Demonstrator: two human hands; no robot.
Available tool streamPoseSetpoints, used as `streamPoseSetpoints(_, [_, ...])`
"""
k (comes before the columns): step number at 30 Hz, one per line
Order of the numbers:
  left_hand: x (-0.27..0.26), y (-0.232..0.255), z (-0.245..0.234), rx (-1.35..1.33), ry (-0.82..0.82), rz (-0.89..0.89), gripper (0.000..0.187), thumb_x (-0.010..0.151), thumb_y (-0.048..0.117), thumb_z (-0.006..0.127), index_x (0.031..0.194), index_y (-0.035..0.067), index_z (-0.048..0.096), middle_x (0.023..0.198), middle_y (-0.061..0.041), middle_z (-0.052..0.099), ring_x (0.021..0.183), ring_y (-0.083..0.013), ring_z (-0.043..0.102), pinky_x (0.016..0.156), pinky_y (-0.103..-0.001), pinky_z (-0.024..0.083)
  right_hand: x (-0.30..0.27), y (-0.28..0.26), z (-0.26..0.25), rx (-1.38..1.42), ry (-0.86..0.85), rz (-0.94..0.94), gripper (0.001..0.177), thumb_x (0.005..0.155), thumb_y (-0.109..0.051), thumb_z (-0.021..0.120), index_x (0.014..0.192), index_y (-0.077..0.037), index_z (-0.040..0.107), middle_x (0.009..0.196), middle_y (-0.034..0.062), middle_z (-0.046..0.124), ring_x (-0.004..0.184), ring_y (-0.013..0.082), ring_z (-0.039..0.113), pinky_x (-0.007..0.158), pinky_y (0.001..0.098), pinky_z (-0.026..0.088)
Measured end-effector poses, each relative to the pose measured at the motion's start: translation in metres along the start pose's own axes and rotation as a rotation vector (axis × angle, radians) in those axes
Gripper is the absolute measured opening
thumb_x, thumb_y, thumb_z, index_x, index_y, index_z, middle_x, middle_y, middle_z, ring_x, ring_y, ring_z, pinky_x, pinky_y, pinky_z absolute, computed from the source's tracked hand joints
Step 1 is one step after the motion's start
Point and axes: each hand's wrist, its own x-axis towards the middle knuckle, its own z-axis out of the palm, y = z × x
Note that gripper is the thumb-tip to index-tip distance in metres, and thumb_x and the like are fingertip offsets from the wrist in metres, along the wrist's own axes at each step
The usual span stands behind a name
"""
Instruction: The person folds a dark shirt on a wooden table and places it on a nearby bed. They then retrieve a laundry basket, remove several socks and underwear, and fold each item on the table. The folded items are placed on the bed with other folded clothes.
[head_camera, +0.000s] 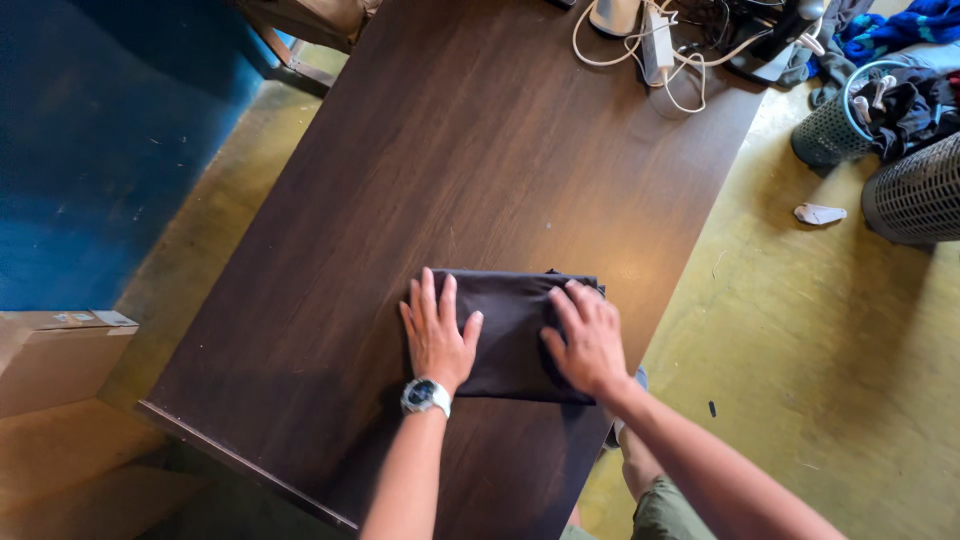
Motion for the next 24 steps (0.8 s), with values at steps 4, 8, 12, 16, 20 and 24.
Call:
streamPoseSetpoints(4, [0.05,-0.021,-0.003,-0.106,-0.271,-0.013,0.077,0.078,0.036,0.081,0.144,0.014,0.049,0.157,-0.01,0.041,0.147,-0.0349,0.037,0.118,-0.053,0.032,0.056,0.032,-0.009,-0.043,-0.121,0.071,0.08,0.075,-0.038,0.081,0.144,-0.014,0.049,0.145,0.0131,0.049,0.137,0.0358,0.045,0.11,0.0508,0.037])
streamPoseSetpoints(8, [0.093,-0.036,0.001,-0.133,-0.584,-0.125,0.067,0.07,0.026,0.085,0.131,0.012,0.06,0.132,-0.015,0.062,0.123,-0.0359,0.059,0.104,-0.047,0.048,0.104,0.054,-0.004,0.132,-0.462,0.125,0.075,0.069,-0.032,0.084,0.135,-0.012,0.055,0.123,0.0165,0.066,0.119,0.036,0.06,0.099,0.0435,0.05])
streamPoseSetpoints(12, [0.11,-0.033,-0.007,-0.162,-0.665,-0.026,0.045,0.066,0.02,0.087,0.107,0.007,0.073,0.111,-0.018,0.07,0.105,-0.0368,0.066,0.093,-0.045,0.054,0.12,0.056,-0.007,0.121,-0.599,-0.097,0.048,0.071,-0.025,0.085,0.113,-0.009,0.069,0.106,0.0186,0.072,0.102,0.038,0.067,0.088,0.044,0.054])
streamPoseSetpoints(16, [0.112,-0.015,-0.046,-0.313,-0.631,-0.015,0.026,0.073,0.01,0.076,0.097,0.004,0.068,0.101,-0.018,0.073,0.095,-0.034,0.07,0.085,-0.043,0.056,0.122,0.044,-0.05,0.209,-0.536,-0.231,0.037,0.073,-0.019,0.082,0.103,-0.004,0.065,0.096,0.0181,0.07,0.096,0.0385,0.066,0.083,0.046,0.054])
streamPoseSetpoints(20, [0.089,0.011,-0.096,-0.32,-0.469,-0.014,0.012,0.082,0.005,0.068,0.091,0.005,0.061,0.087,-0.015,0.071,0.084,-0.033,0.07,0.076,-0.045,0.053,0.107,0.031,-0.123,0.151,-0.427,-0.222,0.028,0.075,-0.011,0.075,0.1,-0.007,0.064,0.091,0.012,0.07,0.094,0.033,0.067,0.082,0.0436,0.053])
streamPoseSetpoints(24, [0.041,0.028,-0.107,-0.178,-0.078,0.312,0.019,0.082,-0.005,0.065,0.094,0.009,0.06,0.09,-0.008,0.068,0.092,-0.028,0.067,0.08,-0.042,0.052,0.076,0.026,-0.141,-0.04,-0.113,-0.376,0.018,0.076,-0.007,0.073,0.092,-0.012,0.066,0.091,0.0065,0.072,0.098,0.0263,0.065,0.084,0.0416,0.048])
